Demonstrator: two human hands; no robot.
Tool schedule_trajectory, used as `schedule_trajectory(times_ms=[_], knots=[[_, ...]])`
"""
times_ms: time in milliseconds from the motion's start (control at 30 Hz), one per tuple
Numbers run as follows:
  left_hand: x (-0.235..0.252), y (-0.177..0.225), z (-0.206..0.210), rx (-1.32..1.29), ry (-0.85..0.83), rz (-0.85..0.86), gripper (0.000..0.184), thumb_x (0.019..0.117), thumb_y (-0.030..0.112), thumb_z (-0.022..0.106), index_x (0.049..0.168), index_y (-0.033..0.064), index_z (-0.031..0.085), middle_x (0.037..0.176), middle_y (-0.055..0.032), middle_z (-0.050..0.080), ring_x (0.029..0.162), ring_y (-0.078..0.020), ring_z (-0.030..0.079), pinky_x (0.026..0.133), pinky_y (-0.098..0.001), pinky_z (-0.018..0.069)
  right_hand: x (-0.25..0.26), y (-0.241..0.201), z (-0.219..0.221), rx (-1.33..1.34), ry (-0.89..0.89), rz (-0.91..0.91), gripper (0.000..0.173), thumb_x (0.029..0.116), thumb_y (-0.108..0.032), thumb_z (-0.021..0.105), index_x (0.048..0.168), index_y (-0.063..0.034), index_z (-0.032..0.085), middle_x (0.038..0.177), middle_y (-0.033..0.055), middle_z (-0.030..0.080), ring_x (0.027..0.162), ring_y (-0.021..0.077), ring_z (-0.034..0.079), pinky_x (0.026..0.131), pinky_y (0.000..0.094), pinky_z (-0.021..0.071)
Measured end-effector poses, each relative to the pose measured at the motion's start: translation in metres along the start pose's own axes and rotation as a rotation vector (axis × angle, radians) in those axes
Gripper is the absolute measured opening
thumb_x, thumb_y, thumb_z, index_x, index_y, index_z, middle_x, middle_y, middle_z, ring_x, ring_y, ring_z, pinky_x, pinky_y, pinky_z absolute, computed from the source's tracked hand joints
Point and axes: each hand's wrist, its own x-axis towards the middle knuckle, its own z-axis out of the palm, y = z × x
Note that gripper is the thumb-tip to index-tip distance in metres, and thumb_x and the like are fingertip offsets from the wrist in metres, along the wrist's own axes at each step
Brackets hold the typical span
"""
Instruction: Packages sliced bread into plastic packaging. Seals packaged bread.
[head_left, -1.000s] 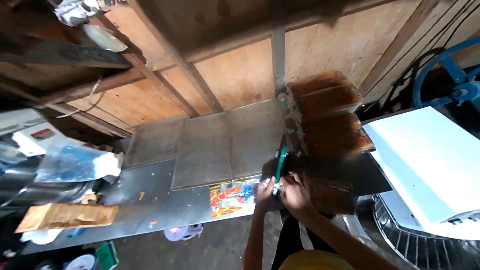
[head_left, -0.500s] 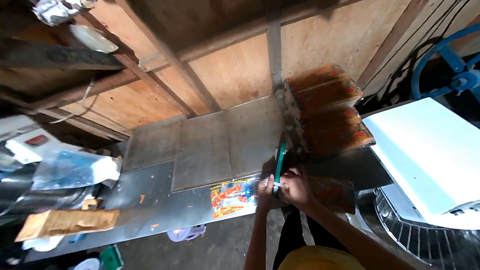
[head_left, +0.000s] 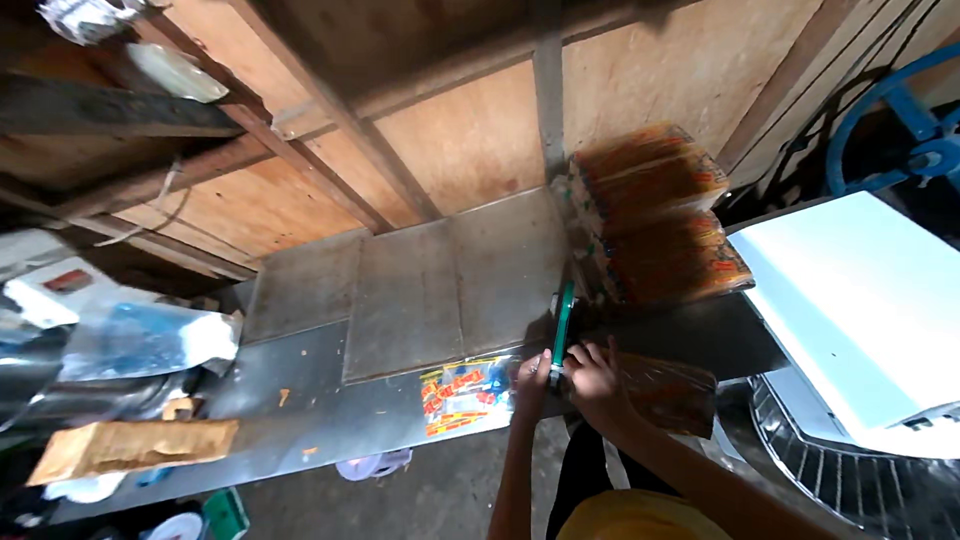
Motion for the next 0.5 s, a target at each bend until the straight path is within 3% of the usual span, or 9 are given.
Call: schedule_trajectory(times_ms=[67,100,133,167,200,267,367,500], knots=[[0.000,-0.001,-0.001,0.119,0.011,-0.035,0.036,0.1064,0.016,0.046,0.078,0.0012,0.063,0.066,0.0022,0.055,0.062,-0.0030,0.054,0.064,-0.0229,0.0484,-0.002,0.004,0.012,-0.032,0.117,-0.055,0.012,0.0845,-0.001,0.073,0.095,-0.0052,0.078,0.113,0.0131,0.074,0.118,0.0399,0.065,0.106,0.0758,0.0347],[0.001,-0.003,-0.002,0.227,0.013,-0.067,0.032,0.1068,0.017,0.047,0.091,-0.0034,0.067,0.078,-0.0060,0.064,0.074,-0.0092,0.061,0.074,-0.0267,0.0524,-0.003,0.006,0.017,-0.044,0.076,-0.063,0.014,0.0853,0.000,0.071,0.096,-0.0038,0.078,0.115,0.0148,0.073,0.119,0.0411,0.065,0.106,0.0769,0.0338],[0.000,-0.003,-0.003,0.330,-0.019,-0.142,0.033,0.1082,0.015,0.047,0.114,-0.0111,0.067,0.105,-0.0220,0.069,0.100,-0.0245,0.065,0.095,-0.0380,0.0504,-0.004,0.007,0.019,-0.013,-0.112,-0.023,0.021,0.0916,0.001,0.064,0.110,0.0014,0.075,0.129,0.0202,0.068,0.130,0.0451,0.056,0.112,0.0771,0.0231],[-0.001,-0.004,-0.002,0.445,-0.048,-0.211,0.036,0.1090,0.014,0.046,0.127,-0.0129,0.062,0.124,-0.0294,0.065,0.120,-0.0350,0.060,0.109,-0.0449,0.0426,-0.004,0.009,0.027,-0.011,-0.294,0.023,0.032,0.0975,0.000,0.056,0.128,0.0028,0.068,0.143,0.0226,0.059,0.141,0.0467,0.045,0.117,0.0748,0.0135],[0.003,0.001,-0.001,0.581,-0.072,-0.261,0.038,0.1094,0.014,0.045,0.133,-0.0122,0.059,0.135,-0.0318,0.059,0.132,-0.0421,0.054,0.116,-0.0505,0.0357,0.003,0.011,0.034,-0.011,-0.425,0.063,0.039,0.1011,-0.001,0.050,0.139,0.0030,0.059,0.152,0.0234,0.049,0.148,0.0466,0.034,0.120,0.0718,0.0057],[0.005,0.007,0.003,0.659,-0.077,-0.260,0.038,0.1093,0.014,0.045,0.132,-0.0125,0.059,0.136,-0.0330,0.058,0.134,-0.0462,0.051,0.116,-0.0522,0.0346,0.011,0.017,0.041,-0.018,-0.447,0.063,0.041,0.1022,-0.003,0.047,0.142,0.0029,0.056,0.155,0.0235,0.045,0.150,0.0468,0.029,0.121,0.0708,0.0024],[0.007,0.001,0.001,0.695,-0.084,-0.236,0.036,0.1080,0.014,0.048,0.128,-0.0118,0.063,0.132,-0.0319,0.061,0.130,-0.0437,0.054,0.115,-0.0509,0.0370,0.015,0.019,0.035,-0.007,-0.451,0.070,0.040,0.1019,-0.005,0.049,0.140,0.0006,0.059,0.153,0.0210,0.048,0.148,0.0447,0.033,0.121,0.0702,0.0031],[0.014,-0.010,0.000,0.773,-0.096,-0.217,0.036,0.1069,0.020,0.051,0.125,-0.0078,0.067,0.128,-0.0298,0.064,0.129,-0.0439,0.056,0.114,-0.0548,0.0370,0.019,0.020,0.027,-0.004,-0.489,0.070,0.033,0.0983,-0.005,0.056,0.129,-0.0016,0.068,0.154,0.0184,0.048,0.148,0.0421,0.035,0.121,0.0686,0.0032]])
